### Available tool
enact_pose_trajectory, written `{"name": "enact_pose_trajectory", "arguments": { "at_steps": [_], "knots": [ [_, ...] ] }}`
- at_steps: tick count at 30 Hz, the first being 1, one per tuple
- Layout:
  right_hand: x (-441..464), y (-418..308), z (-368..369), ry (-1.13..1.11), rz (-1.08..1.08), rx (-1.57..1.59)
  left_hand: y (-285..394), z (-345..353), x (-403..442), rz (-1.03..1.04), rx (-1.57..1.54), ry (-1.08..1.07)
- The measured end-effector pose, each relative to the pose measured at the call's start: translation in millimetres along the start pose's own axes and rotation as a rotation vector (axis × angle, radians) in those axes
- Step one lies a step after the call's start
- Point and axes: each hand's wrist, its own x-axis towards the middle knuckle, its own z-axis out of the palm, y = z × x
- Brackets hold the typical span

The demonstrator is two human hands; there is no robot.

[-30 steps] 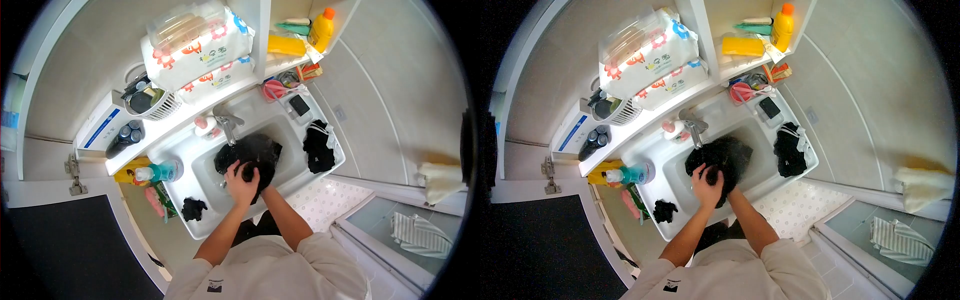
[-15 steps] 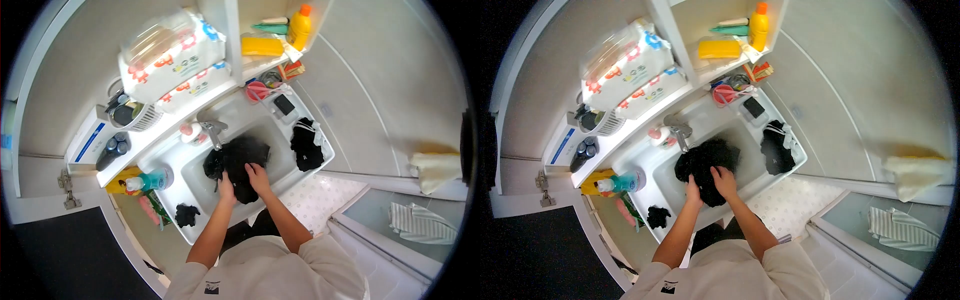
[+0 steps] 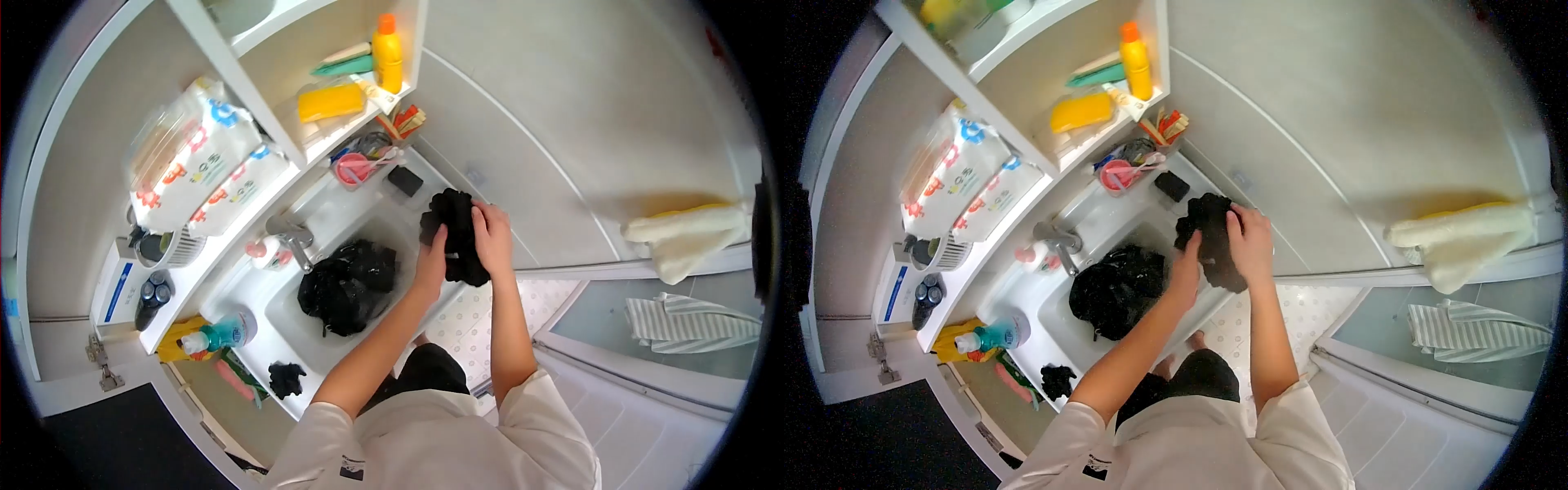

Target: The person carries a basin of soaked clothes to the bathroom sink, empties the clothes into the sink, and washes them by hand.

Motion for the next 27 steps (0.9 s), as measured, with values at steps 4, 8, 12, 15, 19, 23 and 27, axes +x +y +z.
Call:
{"name": "enact_pose_trajectory", "arguments": {
  "at_steps": [4,8,12,15,19,23,27],
  "knots": [
    [3,43,10,-0.038,-0.173,-0.109,-59,-1,49,0.347,0.36,0.061],
    [-19,49,34,-0.028,-0.133,-0.389,-75,-12,58,0.467,0.532,0.061],
    [-19,69,60,0.066,-0.138,-0.404,-78,-40,55,0.534,0.684,0.034],
    [-12,73,64,0.065,-0.109,-0.39,-91,-83,33,0.556,0.905,0.085],
    [-17,69,61,0.05,-0.117,-0.367,-96,-169,-8,0.483,1.313,0.425],
    [-41,17,60,0.206,-0.227,-0.408,-98,-245,-38,0.25,1.466,0.785],
    [-91,-2,94,0.199,-0.425,-0.309,-94,-285,-40,-0.149,1.297,0.787]
  ]
}}
